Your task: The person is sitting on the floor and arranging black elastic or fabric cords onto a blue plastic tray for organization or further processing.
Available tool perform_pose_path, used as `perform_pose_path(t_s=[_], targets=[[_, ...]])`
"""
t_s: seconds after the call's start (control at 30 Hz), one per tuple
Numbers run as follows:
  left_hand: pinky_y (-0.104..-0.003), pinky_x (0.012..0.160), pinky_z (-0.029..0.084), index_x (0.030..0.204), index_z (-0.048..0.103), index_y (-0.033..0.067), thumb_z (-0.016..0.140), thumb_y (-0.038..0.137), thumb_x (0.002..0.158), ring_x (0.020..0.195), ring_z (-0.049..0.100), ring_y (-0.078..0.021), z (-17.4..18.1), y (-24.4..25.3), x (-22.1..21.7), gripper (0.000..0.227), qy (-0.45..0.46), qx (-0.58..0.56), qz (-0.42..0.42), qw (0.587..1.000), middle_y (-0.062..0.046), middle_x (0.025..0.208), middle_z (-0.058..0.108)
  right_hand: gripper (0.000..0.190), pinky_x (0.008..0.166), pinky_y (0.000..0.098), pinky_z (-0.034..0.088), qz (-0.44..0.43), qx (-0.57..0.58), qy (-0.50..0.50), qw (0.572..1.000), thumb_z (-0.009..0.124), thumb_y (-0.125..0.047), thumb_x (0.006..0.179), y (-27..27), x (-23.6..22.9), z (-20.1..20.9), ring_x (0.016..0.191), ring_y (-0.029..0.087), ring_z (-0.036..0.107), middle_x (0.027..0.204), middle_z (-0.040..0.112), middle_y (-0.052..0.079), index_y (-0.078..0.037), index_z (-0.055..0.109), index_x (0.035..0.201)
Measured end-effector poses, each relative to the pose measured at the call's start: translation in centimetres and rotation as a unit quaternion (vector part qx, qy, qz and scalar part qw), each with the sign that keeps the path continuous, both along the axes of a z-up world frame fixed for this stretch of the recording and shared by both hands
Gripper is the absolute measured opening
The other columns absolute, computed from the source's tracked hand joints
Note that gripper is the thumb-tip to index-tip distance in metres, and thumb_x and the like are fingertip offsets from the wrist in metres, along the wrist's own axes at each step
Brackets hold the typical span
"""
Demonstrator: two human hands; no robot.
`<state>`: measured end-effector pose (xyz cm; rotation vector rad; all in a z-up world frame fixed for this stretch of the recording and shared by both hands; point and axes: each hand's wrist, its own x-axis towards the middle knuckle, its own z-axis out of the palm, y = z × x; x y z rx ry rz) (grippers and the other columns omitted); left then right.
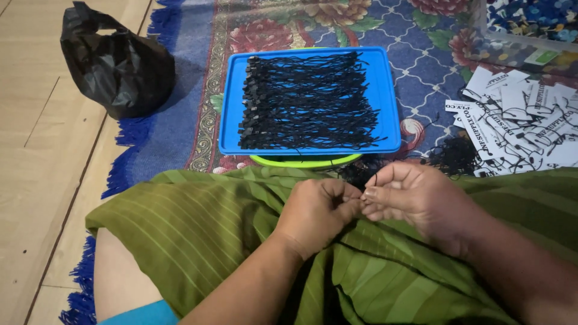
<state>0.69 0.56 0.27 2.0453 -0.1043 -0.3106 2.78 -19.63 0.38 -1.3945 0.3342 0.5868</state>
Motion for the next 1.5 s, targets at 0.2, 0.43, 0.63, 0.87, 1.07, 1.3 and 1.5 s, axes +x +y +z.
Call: perform_pose_path(t_s=[0.2,0.43,0.63,0.87,1.07,1.3,1.5], targets=[[-0.034,0.064,0.056,0.085,0.078,0.0129,0.069,0.016,0.082,0.065,0.071,-0.0236,-1.0,0.1,0.3,0.01,-0.156,0.067,0.084,0.982,-0.003,0.083,0.079,0.011,0.064,0.0275,0.054,0.285,-0.558,-0.082,0.775,0.078,-0.028,0.083,-1.2,1.4,0.9,0.059,0.013,0.066,0.077,0.082,-0.004,-0.02,0.083,0.09],[-0.037,0.068,0.056,0.09,0.077,0.0121,0.066,0.009,0.081,0.073,0.068,-0.0282,-0.7,-0.1,0.0,0.015,-0.248,0.062,-0.041,0.966,-0.006,0.084,0.071,0.07,0.038,0.0275,0.044,0.214,-0.394,-0.31,0.838,0.087,-0.012,0.07,-0.6,-0.2,2.0,0.045,0.011,0.05,0.103,0.076,-0.001,-0.017,0.066,0.136],[-0.035,0.07,0.058,0.089,0.078,0.0116,0.064,0.01,0.08,0.076,0.072,-0.0268,-1.0,0.9,1.0,0.017,-0.225,0.057,0.011,0.973,-0.006,0.095,0.079,0.03,0.044,0.0264,0.038,0.13,-0.167,-0.134,0.968,0.067,-0.002,0.091,0.1,0.2,0.0,0.052,0.014,0.055,0.074,0.075,0.011,0.002,0.079,0.119],[-0.036,0.069,0.058,0.092,0.081,0.0147,0.07,0.016,0.083,0.068,0.071,-0.0201,0.4,6.4,6.0,0.014,-0.11,0.139,0.181,0.967,-0.002,0.084,0.08,0.02,0.04,0.0338,0.026,0.127,-0.427,-0.105,0.889,0.07,-0.022,0.097,0.4,2.5,3.6,0.038,0.017,0.034,0.053,0.061,0.008,-0.012,0.084,0.107],[-0.028,0.066,0.055,0.093,0.081,0.0085,0.071,0.014,0.086,0.065,0.065,-0.0125,2.0,10.4,8.3,0.013,-0.009,0.124,0.227,0.966,-0.002,0.081,0.076,0.02,0.056,0.0386,0.045,0.15,-0.534,-0.236,0.798,0.065,-0.02,0.1,0.8,4.9,3.1,0.054,0.019,0.05,0.102,0.072,0.001,-0.014,0.079,0.111],[-0.033,0.07,0.056,0.088,0.081,0.0076,0.068,0.012,0.087,0.067,0.067,-0.0163,-0.3,11.8,10.8,0.014,-0.029,0.169,0.221,0.96,-0.003,0.081,0.076,0.023,0.069,0.043,0.052,0.154,-0.537,-0.377,0.738,0.062,-0.011,0.099,1.2,7.4,0.9,0.065,0.025,0.062,0.112,0.073,0.006,-0.01,0.078,0.115],[-0.04,0.074,0.055,0.085,0.081,0.0096,0.067,0.015,0.084,0.072,0.071,-0.0271,-2.2,12.0,11.7,0.015,-0.078,0.251,0.205,0.943,-0.008,0.082,0.077,0.016,0.073,0.0441,0.052,0.174,-0.551,-0.406,0.708,0.065,-0.012,0.097,1.1,8.5,-0.3,0.075,0.028,0.066,0.109,0.074,0.004,-0.013,0.079,0.103]])
